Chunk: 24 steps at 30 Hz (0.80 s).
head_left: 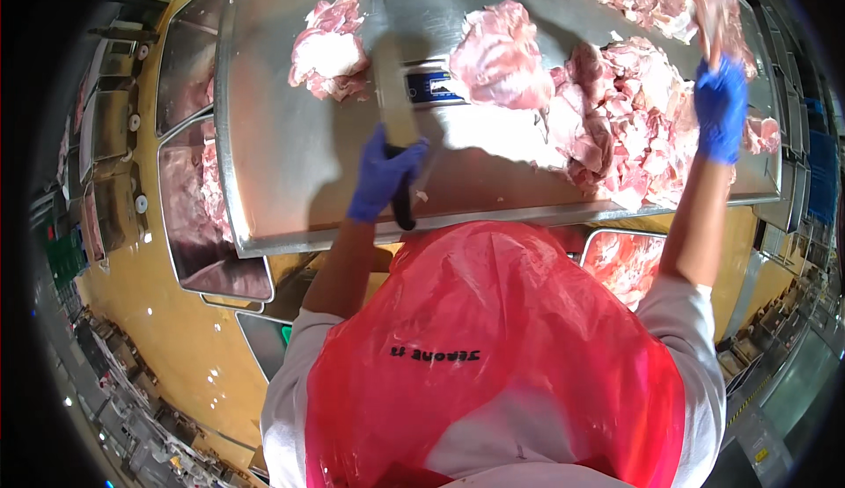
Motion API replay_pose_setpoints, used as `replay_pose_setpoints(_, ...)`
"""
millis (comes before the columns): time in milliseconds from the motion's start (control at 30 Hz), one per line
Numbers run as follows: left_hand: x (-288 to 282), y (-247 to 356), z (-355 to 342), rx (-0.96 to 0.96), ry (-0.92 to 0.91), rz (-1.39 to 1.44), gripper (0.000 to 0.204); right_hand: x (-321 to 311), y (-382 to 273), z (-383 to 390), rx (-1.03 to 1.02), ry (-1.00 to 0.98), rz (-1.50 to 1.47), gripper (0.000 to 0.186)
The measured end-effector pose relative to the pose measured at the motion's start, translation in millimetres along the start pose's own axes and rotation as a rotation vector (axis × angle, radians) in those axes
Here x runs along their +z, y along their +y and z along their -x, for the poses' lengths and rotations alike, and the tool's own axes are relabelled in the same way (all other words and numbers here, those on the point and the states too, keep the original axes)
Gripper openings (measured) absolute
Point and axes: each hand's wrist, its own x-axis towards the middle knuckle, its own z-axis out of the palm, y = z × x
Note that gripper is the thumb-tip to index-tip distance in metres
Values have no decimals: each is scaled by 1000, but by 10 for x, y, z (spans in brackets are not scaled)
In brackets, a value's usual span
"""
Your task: The person uses a knife to cut and trim pieces of raw meat on a stainless steel table. They place the cut meat onto a digital scale to weigh it and then transfer the portions into a metal tray. The process involves repetitive cutting, weighing, and sorting of the meat.
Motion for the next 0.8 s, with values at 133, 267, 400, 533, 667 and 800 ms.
replay_pose_setpoints(133, -447, -3, 124, 29, 155, -113, 20, -755, 1659, 1381, 742, -161, -4, 28)
replay_pose_setpoints(267, -289, 15, 39, 31, 220, -161, 22, 465, 2058, 1754, -78, -412, 921, 85)
replay_pose_setpoints(400, -264, -739, 195, 66, 146, -238, 37, 705, 1962, 2086, 81, -922, 1302, 73)
replay_pose_setpoints(533, -199, -1129, 539, -31, 30, -179, 38, 179, 2506, 1985, 506, -964, 874, 41)
replay_pose_setpoints(667, 26, -778, 611, 55, 81, -28, 53, 327, 2002, 1932, 946, -738, 158, 37)
replay_pose_setpoints(800, -51, -511, 586, 129, 94, -56, 62, 574, 1768, 1696, 755, -788, 67, 40)
